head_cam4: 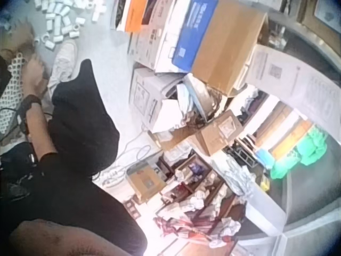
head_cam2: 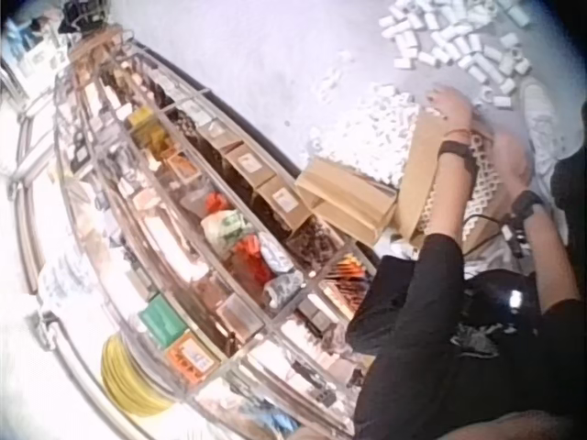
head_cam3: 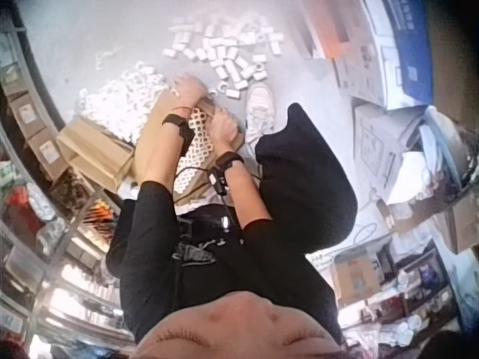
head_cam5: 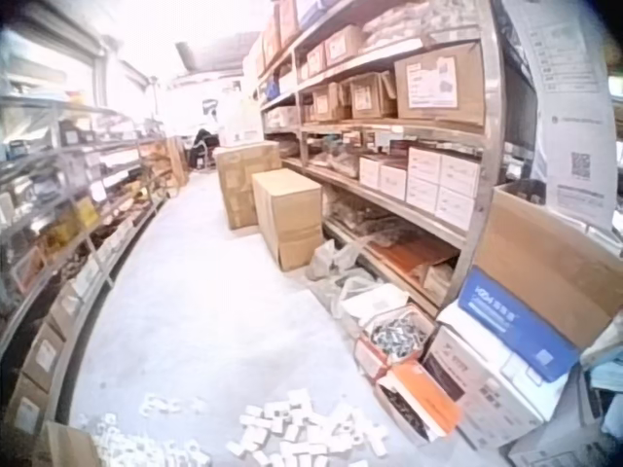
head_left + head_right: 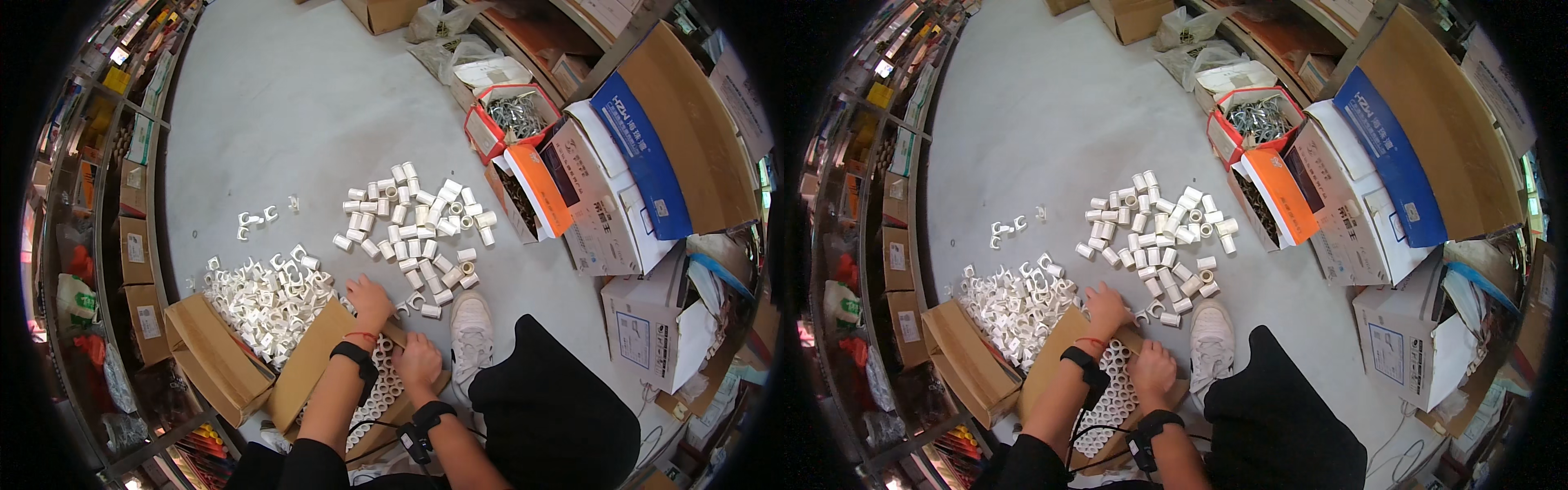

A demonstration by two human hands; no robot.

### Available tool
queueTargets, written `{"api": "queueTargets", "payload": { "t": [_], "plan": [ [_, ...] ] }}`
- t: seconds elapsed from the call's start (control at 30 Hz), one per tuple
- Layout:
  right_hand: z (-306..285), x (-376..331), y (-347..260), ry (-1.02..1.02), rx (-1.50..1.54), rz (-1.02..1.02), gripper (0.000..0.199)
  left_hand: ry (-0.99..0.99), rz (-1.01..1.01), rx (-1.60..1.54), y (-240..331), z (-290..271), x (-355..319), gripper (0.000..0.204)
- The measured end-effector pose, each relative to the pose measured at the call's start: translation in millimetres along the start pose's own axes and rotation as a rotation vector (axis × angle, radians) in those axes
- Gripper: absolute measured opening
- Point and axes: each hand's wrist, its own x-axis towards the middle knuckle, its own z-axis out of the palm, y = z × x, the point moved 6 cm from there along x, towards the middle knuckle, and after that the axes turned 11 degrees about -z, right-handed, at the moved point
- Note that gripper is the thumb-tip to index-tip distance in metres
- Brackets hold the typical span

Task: The person sits on the floor and picks up small white plastic cylindrical parts, connecting them together by hand. The person then places the assembled parts into a cardboard box.

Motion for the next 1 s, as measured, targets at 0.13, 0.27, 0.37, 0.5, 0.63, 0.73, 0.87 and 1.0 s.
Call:
{"api": "queueTargets", "payload": {
  "t": [0.13,0.27,0.37,0.5,0.63,0.73,0.87,1.0],
  "plan": [
    [-6,-2,-4,0.045,-0.005,-0.030,0.018,0.048,0.008,-0.164,-11,-12,5,0.052],
    [-5,-1,-5,-0.031,-0.063,-0.004,0.018,0.142,0.138,-0.222,-25,-47,2,0.052],
    [-6,-2,-5,0.009,-0.045,-0.011,0.019,0.113,0.196,-0.372,-46,-85,-12,0.051],
    [-9,-4,-5,-0.016,-0.008,0.001,0.021,0.067,0.200,-0.609,-88,-137,-46,0.047],
    [-10,-4,-5,0.002,0.064,-0.004,0.022,-0.401,0.161,-1.327,-141,-172,-102,0.025],
    [-9,-5,-4,0.065,0.034,-0.053,0.021,-0.518,0.234,-2.008,-193,-191,-148,0.018],
    [-33,-10,-24,0.054,-0.038,-0.208,0.047,-0.409,0.381,-2.422,-266,-203,-225,0.040],
    [-74,-16,-106,0.215,0.060,-0.766,0.060,-0.329,0.493,-2.622,-311,-193,-305,0.048]
  ]
}}
